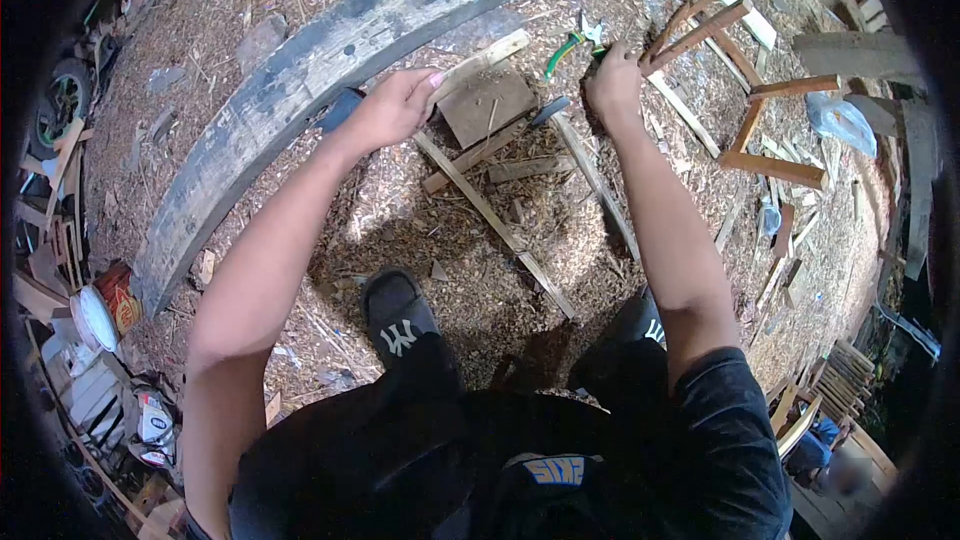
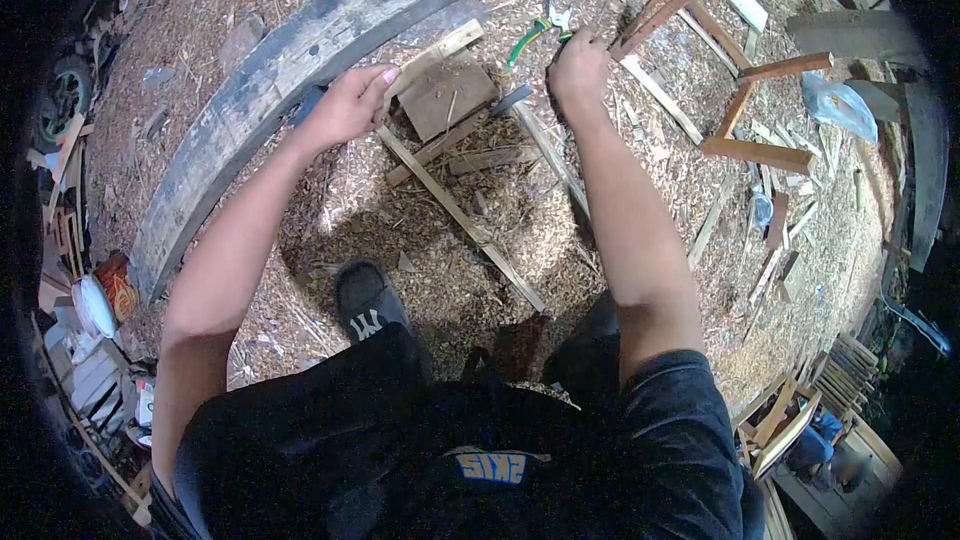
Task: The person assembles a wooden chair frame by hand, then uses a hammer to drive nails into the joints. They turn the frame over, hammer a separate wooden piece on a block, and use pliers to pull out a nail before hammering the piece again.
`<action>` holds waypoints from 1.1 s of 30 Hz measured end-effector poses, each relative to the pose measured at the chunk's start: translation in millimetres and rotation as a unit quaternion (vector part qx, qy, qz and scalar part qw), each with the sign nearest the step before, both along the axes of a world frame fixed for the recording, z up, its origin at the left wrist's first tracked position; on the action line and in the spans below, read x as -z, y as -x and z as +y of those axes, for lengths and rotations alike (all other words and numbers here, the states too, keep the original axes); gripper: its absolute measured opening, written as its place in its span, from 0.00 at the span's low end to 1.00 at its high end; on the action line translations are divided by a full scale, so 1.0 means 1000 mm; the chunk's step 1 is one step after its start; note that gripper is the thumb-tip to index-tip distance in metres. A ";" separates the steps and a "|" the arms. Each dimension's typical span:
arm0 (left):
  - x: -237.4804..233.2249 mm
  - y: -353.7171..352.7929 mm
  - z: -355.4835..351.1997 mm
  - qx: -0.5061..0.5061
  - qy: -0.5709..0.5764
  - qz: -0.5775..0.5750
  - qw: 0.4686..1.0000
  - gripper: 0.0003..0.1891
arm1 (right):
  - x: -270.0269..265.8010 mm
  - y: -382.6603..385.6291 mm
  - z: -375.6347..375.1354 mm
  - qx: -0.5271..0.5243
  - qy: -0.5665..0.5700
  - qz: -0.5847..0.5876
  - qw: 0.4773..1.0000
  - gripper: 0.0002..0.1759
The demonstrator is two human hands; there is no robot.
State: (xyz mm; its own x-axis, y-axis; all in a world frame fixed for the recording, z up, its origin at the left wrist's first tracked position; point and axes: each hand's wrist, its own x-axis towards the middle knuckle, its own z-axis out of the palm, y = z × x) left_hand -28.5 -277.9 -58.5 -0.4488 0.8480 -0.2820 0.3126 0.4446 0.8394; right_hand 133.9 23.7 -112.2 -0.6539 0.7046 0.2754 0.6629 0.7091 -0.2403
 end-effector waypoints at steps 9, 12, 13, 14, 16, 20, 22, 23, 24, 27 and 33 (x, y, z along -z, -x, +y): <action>-0.033 -0.009 -0.008 -0.028 0.047 -0.079 0.995 0.20 | -0.053 -0.034 -0.003 0.031 0.484 0.141 0.863 0.17; -0.040 -0.012 -0.011 -0.042 0.054 -0.091 0.994 0.20 | -0.033 -0.055 -0.007 -0.101 0.769 0.268 0.571 0.15; -0.040 -0.011 -0.013 -0.039 0.051 -0.101 0.993 0.21 | -0.039 -0.056 -0.018 -0.219 0.855 0.337 0.329 0.14; -0.040 -0.010 -0.015 -0.035 0.049 -0.110 0.992 0.21 | -0.046 -0.060 -0.031 -0.220 0.855 0.336 0.327 0.14; -0.041 -0.010 -0.019 -0.026 0.035 -0.108 0.993 0.22 | -0.100 -0.054 -0.082 -0.074 0.789 0.323 0.517 0.15; -0.042 -0.014 -0.019 0.003 0.003 -0.090 0.996 0.22 | -0.071 -0.066 -0.081 -0.143 0.811 0.228 0.519 0.20; -0.051 -0.017 -0.020 0.015 0.002 -0.084 0.996 0.22 | -0.080 -0.062 -0.090 -0.156 0.816 0.225 0.510 0.21; -0.055 -0.019 -0.019 0.027 -0.001 -0.080 0.996 0.23 | -0.085 -0.060 -0.094 -0.168 0.819 0.220 0.503 0.22; -0.054 -0.020 -0.019 0.028 -0.003 -0.079 0.996 0.23 | -0.086 -0.059 -0.097 -0.168 0.818 0.221 0.505 0.22; -0.054 -0.020 -0.021 0.010 -0.015 -0.061 0.998 0.23 | -0.088 -0.059 -0.103 -0.190 0.823 0.210 0.492 0.29; -0.063 -0.026 -0.019 0.008 0.004 -0.057 0.998 0.23 | -0.092 -0.058 -0.104 -0.197 0.813 0.275 0.473 0.20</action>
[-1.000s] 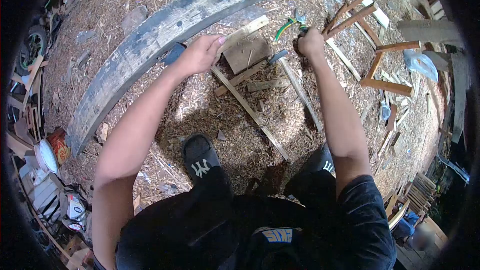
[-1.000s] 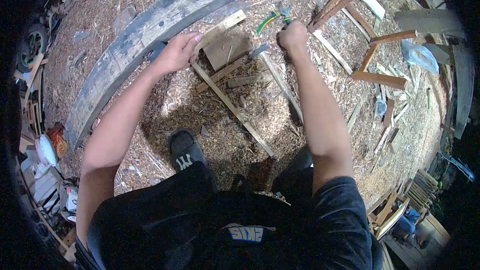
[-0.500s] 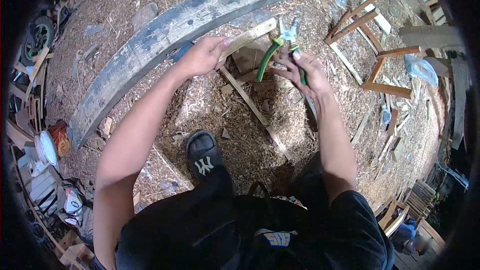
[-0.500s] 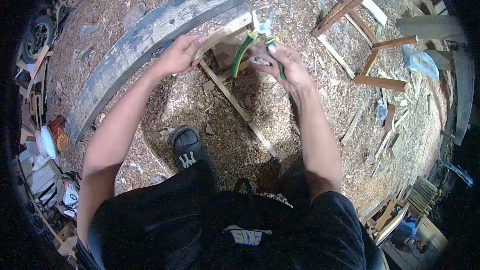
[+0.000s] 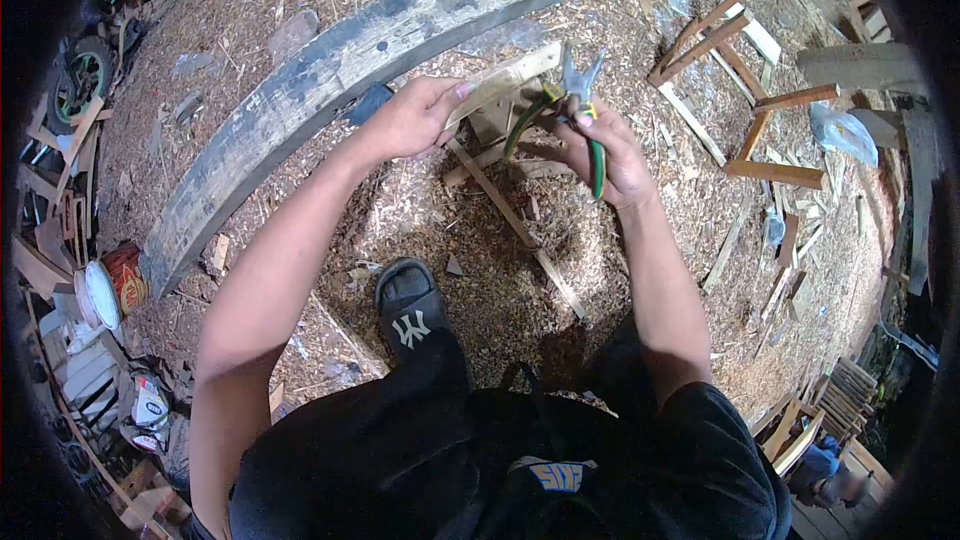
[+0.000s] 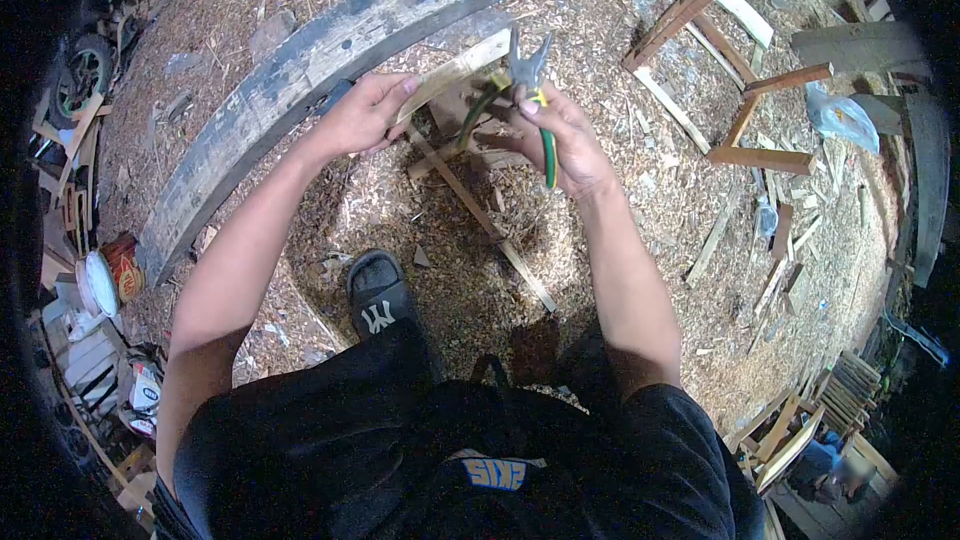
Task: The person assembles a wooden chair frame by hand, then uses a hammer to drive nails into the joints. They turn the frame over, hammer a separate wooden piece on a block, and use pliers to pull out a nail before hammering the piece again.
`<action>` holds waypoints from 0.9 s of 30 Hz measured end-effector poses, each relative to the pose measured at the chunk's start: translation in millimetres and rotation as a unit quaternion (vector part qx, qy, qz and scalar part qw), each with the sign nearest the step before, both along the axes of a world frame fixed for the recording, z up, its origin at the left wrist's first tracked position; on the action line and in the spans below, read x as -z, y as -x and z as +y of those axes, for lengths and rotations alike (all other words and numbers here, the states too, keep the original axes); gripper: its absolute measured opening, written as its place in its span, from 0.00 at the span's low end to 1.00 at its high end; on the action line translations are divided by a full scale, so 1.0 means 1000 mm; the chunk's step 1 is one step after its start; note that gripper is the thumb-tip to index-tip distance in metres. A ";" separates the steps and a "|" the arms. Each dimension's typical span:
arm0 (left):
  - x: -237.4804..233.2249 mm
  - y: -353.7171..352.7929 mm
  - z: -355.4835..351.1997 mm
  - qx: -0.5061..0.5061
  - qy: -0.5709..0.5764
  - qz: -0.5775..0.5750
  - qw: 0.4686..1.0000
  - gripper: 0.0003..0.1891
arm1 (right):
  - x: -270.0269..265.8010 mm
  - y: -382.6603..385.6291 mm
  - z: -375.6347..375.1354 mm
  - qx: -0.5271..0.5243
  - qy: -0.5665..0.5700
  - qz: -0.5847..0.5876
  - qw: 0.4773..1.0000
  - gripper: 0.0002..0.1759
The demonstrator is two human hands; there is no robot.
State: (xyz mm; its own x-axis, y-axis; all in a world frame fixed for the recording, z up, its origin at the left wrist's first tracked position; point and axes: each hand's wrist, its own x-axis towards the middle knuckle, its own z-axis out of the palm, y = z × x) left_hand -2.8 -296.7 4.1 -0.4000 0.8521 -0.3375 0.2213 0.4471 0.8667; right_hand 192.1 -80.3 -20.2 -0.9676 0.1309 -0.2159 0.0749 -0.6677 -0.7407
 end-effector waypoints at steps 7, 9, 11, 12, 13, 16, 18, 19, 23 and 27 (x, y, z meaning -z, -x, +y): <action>-0.005 0.001 0.002 -0.028 0.045 -0.061 0.997 0.23 | -0.044 0.015 0.008 0.005 -0.421 -0.153 0.894 0.11; -0.006 -0.001 0.004 -0.025 0.048 -0.067 0.996 0.23 | -0.040 0.017 0.003 -0.001 -0.562 -0.140 0.816 0.13; -0.006 -0.003 0.006 -0.051 0.043 -0.091 0.994 0.25 | -0.032 0.016 -0.001 -0.002 -0.778 -0.119 0.618 0.17; -0.005 -0.003 0.006 -0.051 0.042 -0.090 0.994 0.25 | -0.029 0.016 -0.003 0.001 -0.804 -0.121 0.582 0.19; -0.005 -0.002 0.007 -0.044 0.041 -0.092 0.994 0.26 | -0.026 0.016 -0.004 0.002 -0.805 -0.120 0.581 0.19; -0.003 -0.003 0.005 -0.037 0.051 -0.097 0.993 0.27 | -0.019 0.013 -0.005 0.011 -0.837 -0.138 0.529 0.20; -0.002 -0.003 0.006 -0.034 0.060 -0.098 0.993 0.27 | -0.016 0.014 -0.004 0.032 -0.839 -0.116 0.531 0.18; -0.002 -0.004 0.006 -0.044 0.061 -0.106 0.992 0.25 | -0.016 0.014 -0.003 0.032 -0.839 -0.117 0.531 0.18; 0.010 0.000 0.005 -0.045 0.058 -0.144 0.987 0.23 | 0.000 0.018 0.004 0.008 -0.676 -0.181 0.714 0.17; 0.026 0.005 -0.003 -0.039 0.080 -0.101 0.991 0.22 | 0.020 0.008 -0.002 0.010 -0.786 -0.206 0.582 0.20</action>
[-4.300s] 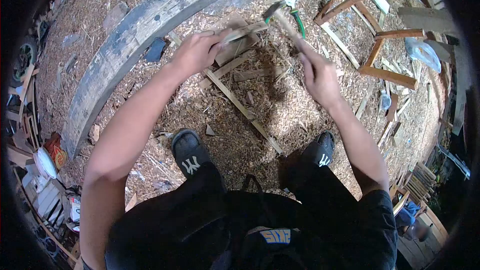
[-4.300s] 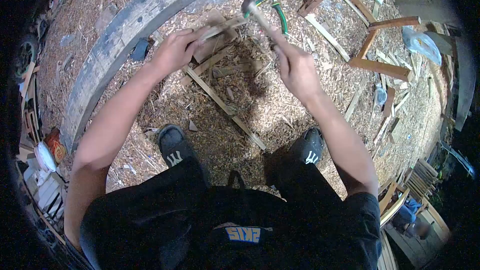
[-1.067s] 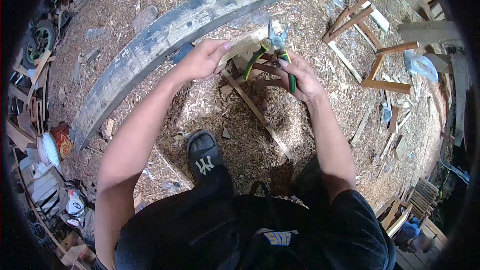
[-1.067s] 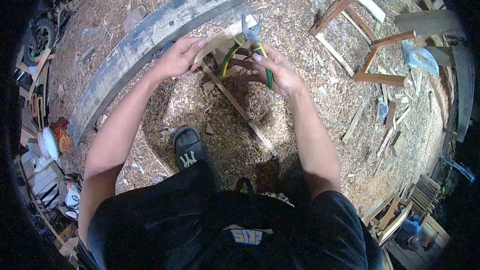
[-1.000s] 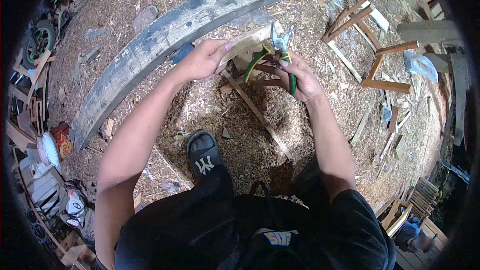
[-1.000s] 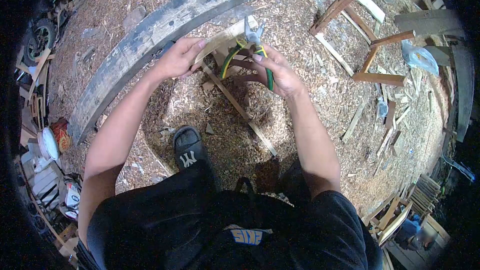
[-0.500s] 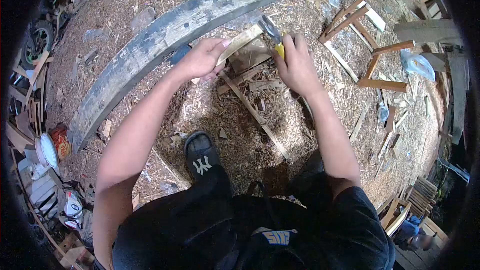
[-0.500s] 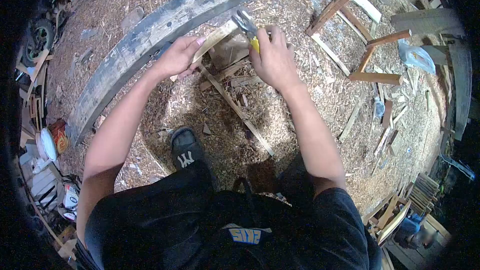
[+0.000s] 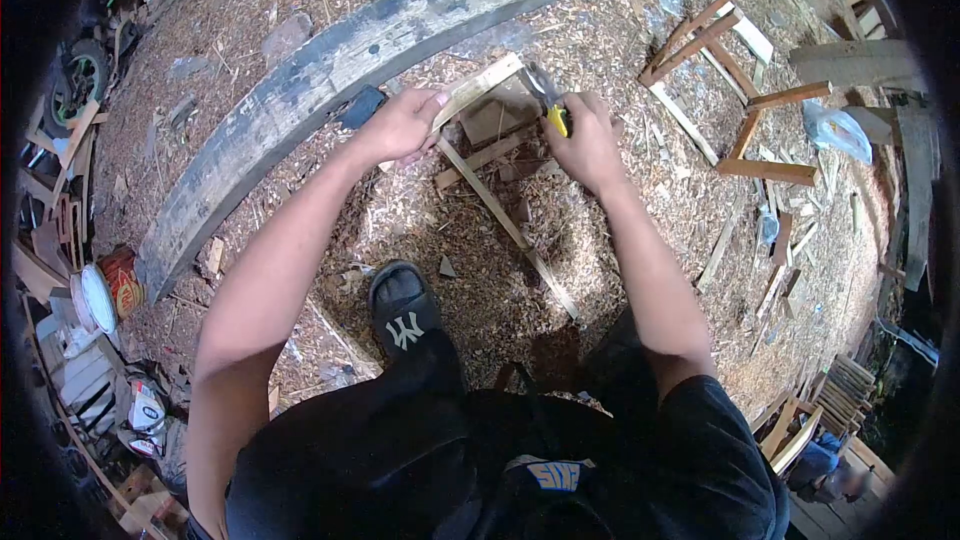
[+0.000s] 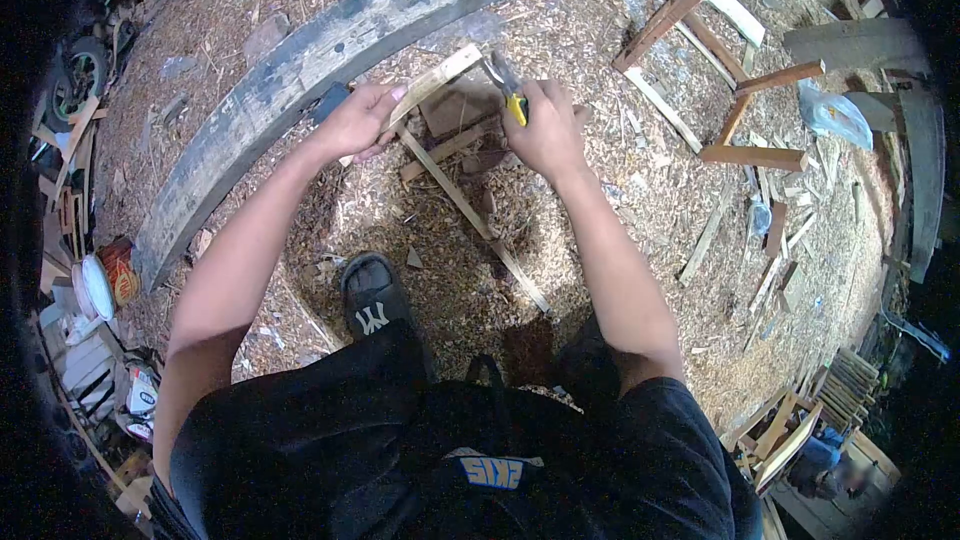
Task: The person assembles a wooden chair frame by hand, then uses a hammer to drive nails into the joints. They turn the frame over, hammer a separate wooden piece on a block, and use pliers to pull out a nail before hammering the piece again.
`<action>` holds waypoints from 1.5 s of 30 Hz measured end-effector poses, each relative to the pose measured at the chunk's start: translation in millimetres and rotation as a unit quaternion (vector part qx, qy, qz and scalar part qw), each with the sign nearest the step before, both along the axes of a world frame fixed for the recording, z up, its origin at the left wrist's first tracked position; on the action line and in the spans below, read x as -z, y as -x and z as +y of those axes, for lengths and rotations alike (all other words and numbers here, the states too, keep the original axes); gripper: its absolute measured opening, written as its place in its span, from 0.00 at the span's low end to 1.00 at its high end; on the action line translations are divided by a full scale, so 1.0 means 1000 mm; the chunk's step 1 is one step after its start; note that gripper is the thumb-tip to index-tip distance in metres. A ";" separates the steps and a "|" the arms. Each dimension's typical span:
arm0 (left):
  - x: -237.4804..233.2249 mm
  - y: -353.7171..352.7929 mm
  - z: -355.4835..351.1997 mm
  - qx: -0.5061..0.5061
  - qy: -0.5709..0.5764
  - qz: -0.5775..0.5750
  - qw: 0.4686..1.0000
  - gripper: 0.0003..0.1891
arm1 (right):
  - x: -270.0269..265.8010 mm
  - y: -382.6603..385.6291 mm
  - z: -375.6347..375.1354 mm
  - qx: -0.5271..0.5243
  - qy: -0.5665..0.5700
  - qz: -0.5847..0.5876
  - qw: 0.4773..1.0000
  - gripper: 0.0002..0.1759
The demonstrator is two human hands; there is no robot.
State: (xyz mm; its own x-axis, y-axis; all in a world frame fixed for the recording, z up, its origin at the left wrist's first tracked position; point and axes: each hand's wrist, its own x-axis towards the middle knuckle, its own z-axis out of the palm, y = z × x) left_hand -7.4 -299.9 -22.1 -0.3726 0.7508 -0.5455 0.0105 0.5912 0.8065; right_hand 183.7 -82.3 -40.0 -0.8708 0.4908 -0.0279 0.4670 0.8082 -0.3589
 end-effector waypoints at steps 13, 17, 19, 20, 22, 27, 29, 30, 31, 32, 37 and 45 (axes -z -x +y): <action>0.011 0.005 -0.011 -0.016 0.013 0.018 1.000 0.22 | 0.013 -0.025 0.027 -0.009 0.073 0.106 0.992 0.11; -0.001 0.002 -0.004 -0.018 0.016 0.015 1.000 0.22 | 0.001 -0.022 0.032 -0.004 0.139 -0.015 0.990 0.17; -0.001 0.003 -0.003 -0.012 0.009 0.012 1.000 0.22 | -0.002 -0.024 0.037 0.024 0.254 -0.036 0.966 0.23; -0.001 0.004 -0.003 -0.008 0.003 0.008 1.000 0.22 | 0.016 -0.029 0.049 0.048 0.285 -0.001 0.957 0.23; -0.003 0.002 -0.005 -0.013 0.000 0.004 1.000 0.22 | 0.005 -0.032 0.048 0.149 0.419 0.051 0.894 0.21; 0.000 0.003 -0.002 0.002 -0.001 -0.015 1.000 0.23 | -0.013 -0.025 0.025 0.108 0.614 0.150 0.768 0.17; -0.007 0.001 0.000 0.002 0.015 -0.011 1.000 0.23 | -0.002 -0.024 0.019 0.106 0.676 0.162 0.711 0.15; -0.010 0.001 0.001 0.003 0.016 -0.010 1.000 0.23 | -0.003 -0.023 0.017 0.106 0.676 0.163 0.710 0.15; -0.012 0.002 0.001 0.010 0.002 -0.020 1.000 0.23 | -0.005 -0.023 0.015 0.074 0.678 0.148 0.716 0.14; -0.014 0.002 0.000 0.018 -0.012 -0.030 0.999 0.23 | -0.005 -0.022 0.011 0.043 0.678 0.133 0.721 0.14; -0.015 0.004 -0.002 0.034 -0.031 -0.031 0.998 0.23 | 0.015 -0.015 0.008 0.041 0.683 0.155 0.712 0.12; -0.015 0.004 -0.004 0.022 -0.026 -0.027 0.999 0.23 | -0.007 -0.018 0.003 0.076 0.665 0.144 0.729 0.12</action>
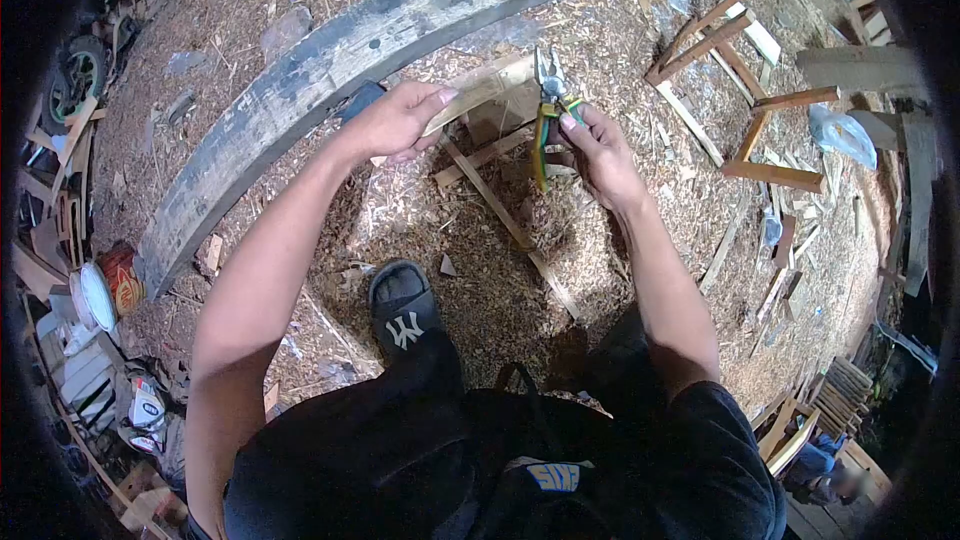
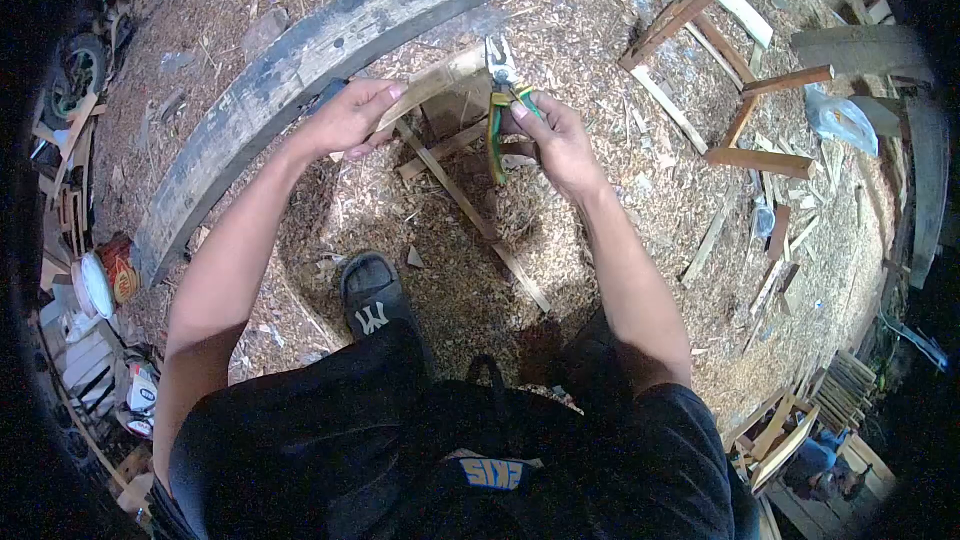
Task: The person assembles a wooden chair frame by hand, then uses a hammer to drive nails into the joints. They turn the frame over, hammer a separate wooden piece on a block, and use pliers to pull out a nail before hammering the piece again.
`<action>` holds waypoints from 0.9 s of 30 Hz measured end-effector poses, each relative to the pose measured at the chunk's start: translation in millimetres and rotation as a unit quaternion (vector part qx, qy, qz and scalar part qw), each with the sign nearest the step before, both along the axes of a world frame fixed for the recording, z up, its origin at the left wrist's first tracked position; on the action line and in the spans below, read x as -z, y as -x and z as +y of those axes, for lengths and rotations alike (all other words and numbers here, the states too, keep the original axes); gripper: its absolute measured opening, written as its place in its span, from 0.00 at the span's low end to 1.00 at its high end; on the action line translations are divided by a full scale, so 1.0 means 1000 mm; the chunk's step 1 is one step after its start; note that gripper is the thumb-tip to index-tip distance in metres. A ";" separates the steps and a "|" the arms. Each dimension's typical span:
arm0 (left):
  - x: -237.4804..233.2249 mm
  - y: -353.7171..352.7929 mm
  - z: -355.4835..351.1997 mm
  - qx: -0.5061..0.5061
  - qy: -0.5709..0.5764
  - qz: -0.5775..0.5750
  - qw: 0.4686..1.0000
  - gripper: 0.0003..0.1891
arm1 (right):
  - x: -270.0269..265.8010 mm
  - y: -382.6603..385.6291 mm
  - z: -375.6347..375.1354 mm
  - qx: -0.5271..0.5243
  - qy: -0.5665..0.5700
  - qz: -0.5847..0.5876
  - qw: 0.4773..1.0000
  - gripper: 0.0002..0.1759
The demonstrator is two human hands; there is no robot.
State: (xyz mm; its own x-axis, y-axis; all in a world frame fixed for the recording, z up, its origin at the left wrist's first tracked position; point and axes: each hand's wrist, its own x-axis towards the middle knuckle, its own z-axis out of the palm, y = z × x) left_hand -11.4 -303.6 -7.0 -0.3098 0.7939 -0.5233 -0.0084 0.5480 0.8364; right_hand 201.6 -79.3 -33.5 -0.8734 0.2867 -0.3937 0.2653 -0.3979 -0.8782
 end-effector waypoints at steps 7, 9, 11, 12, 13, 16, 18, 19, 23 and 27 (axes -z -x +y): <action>0.000 0.004 0.001 0.033 -0.009 0.011 0.999 0.24 | -0.011 0.001 0.000 -0.034 0.028 0.026 0.999 0.14; 0.000 0.003 0.001 0.040 -0.019 0.008 0.999 0.24 | -0.008 0.001 0.001 -0.042 0.024 0.021 0.999 0.15; -0.003 0.002 0.003 0.033 0.011 0.014 0.999 0.24 | -0.008 0.001 0.001 -0.049 0.020 0.015 0.998 0.15; -0.002 0.002 0.003 0.033 0.011 0.014 0.999 0.24 | -0.009 0.001 -0.001 -0.037 0.042 0.021 0.998 0.14; 0.000 0.003 0.002 0.040 0.004 0.012 0.999 0.24 | -0.010 0.002 -0.002 -0.025 0.065 0.027 0.997 0.13; -0.004 0.004 0.002 0.050 -0.001 0.001 0.999 0.24 | -0.007 0.002 -0.004 -0.030 0.112 0.046 0.992 0.16; -0.007 0.001 0.001 0.052 0.000 -0.008 0.999 0.24 | -0.009 0.001 -0.003 -0.028 0.117 0.039 0.992 0.17; -0.007 -0.001 0.001 0.038 -0.008 -0.012 0.999 0.23 | -0.010 0.001 -0.004 -0.027 0.122 0.032 0.992 0.18; -0.007 0.003 0.003 0.031 -0.008 -0.032 0.999 0.23 | -0.019 0.001 -0.004 -0.024 0.168 0.023 0.985 0.22; -0.007 0.005 0.003 0.043 -0.009 -0.046 0.998 0.23 | -0.030 0.006 -0.014 -0.035 0.217 0.055 0.974 0.27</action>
